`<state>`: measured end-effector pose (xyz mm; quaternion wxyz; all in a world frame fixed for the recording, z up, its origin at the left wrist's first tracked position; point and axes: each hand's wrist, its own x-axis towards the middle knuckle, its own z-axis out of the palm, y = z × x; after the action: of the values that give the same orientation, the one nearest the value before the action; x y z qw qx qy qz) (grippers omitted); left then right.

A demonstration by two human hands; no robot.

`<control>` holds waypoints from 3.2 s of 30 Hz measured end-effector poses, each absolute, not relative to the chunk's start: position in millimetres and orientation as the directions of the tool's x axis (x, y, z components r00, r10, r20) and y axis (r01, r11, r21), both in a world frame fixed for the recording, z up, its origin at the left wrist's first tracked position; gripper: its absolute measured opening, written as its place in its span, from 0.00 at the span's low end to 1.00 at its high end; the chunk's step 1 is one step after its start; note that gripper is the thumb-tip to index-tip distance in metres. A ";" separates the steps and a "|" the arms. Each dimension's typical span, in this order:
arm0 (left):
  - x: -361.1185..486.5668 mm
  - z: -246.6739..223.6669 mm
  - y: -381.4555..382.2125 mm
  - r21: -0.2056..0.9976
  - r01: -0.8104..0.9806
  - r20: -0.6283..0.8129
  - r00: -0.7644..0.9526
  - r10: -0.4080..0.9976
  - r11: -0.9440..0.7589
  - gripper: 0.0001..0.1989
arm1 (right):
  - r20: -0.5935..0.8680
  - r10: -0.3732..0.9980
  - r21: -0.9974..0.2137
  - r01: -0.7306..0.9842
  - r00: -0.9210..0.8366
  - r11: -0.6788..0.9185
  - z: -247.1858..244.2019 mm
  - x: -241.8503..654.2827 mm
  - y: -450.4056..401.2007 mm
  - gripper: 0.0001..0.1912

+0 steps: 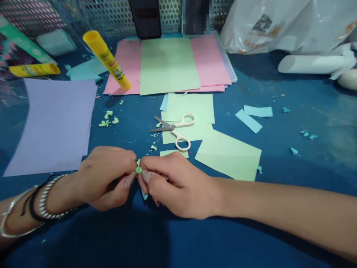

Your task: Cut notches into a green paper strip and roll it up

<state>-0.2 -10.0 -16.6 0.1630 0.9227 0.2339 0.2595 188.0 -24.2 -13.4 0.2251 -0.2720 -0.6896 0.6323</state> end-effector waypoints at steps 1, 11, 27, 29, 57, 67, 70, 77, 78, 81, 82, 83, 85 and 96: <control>-0.5 -16.7 -10.0 0.422 0.345 0.406 0.755 0.515 -0.838 0.08 | -0.036 0.658 -0.994 0.094 -0.752 0.053 -13.4 188.0 -24.0 0.11; -3.1 -18.6 -8.8 0.399 0.334 0.427 0.756 0.496 -0.854 0.06 | -0.099 0.650 -0.985 0.165 -0.754 0.041 -11.7 188.3 -24.7 0.11; -4.5 -16.5 -10.0 0.439 0.336 0.371 0.777 0.509 -0.833 0.07 | 0.002 0.611 -0.997 0.045 -0.791 0.061 -15.5 190.4 -21.9 0.13; -4.9 -17.0 -9.5 0.442 0.345 0.346 0.786 0.512 -0.828 0.06 | 0.013 0.598 -0.996 0.042 -0.801 0.077 -15.4 191.5 -21.8 0.13; -3.9 -17.8 -7.6 0.394 0.451 0.289 0.766 0.574 -0.801 0.10 | -0.045 0.604 -0.990 0.115 -0.796 0.078 -17.0 190.5 -22.1 0.11; -2.1 -12.4 -6.5 0.466 0.420 0.367 0.709 0.602 -0.779 0.04 | -0.019 0.626 -0.994 0.082 -0.779 0.072 -15.9 191.0 -22.5 0.12; -2.8 -12.6 -6.2 0.482 0.413 0.380 0.696 0.609 -0.772 0.04 | -0.027 0.633 -0.996 0.077 -0.774 0.051 -15.4 191.4 -22.5 0.12; -3.1 -12.8 -7.7 0.515 0.415 0.348 0.698 0.626 -0.750 0.05 | -0.013 0.635 -0.998 0.044 -0.773 0.033 -16.0 191.9 -23.3 0.12; -3.0 -12.8 -7.8 0.518 0.418 0.344 0.697 0.629 -0.746 0.06 | -0.014 0.637 -0.999 0.041 -0.771 0.028 -16.1 191.8 -23.1 0.12; -3.4 -13.6 -7.5 0.534 0.414 0.338 0.694 0.635 -0.737 0.08 | -0.022 0.643 -0.999 0.046 -0.766 0.021 -16.0 191.2 -22.6 0.12; -3.8 -14.1 -7.3 0.542 0.409 0.337 0.694 0.636 -0.734 0.09 | -0.027 0.645 -0.999 0.051 -0.764 0.018 -15.7 191.1 -22.5 0.13; -4.3 -14.6 -7.1 0.549 0.404 0.335 0.696 0.635 -0.732 0.10 | -0.036 0.646 -0.998 0.059 -0.762 0.014 -15.4 191.1 -22.4 0.13; -5.0 -15.4 -6.9 0.556 0.399 0.328 0.701 0.633 -0.729 0.11 | -0.051 0.652 -0.998 0.070 -0.756 0.004 -14.7 191.4 -22.6 0.13; -2.5 -11.5 -7.3 0.587 0.408 0.301 0.692 0.656 -0.699 0.07 | -0.072 0.663 -0.995 0.103 -0.745 0.008 -15.6 190.7 -22.8 0.14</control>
<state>-2.5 -7.3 -11.5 0.2456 0.8863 0.3002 0.2532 190.7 -22.8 -15.6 0.2171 -0.2836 -0.6758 0.6448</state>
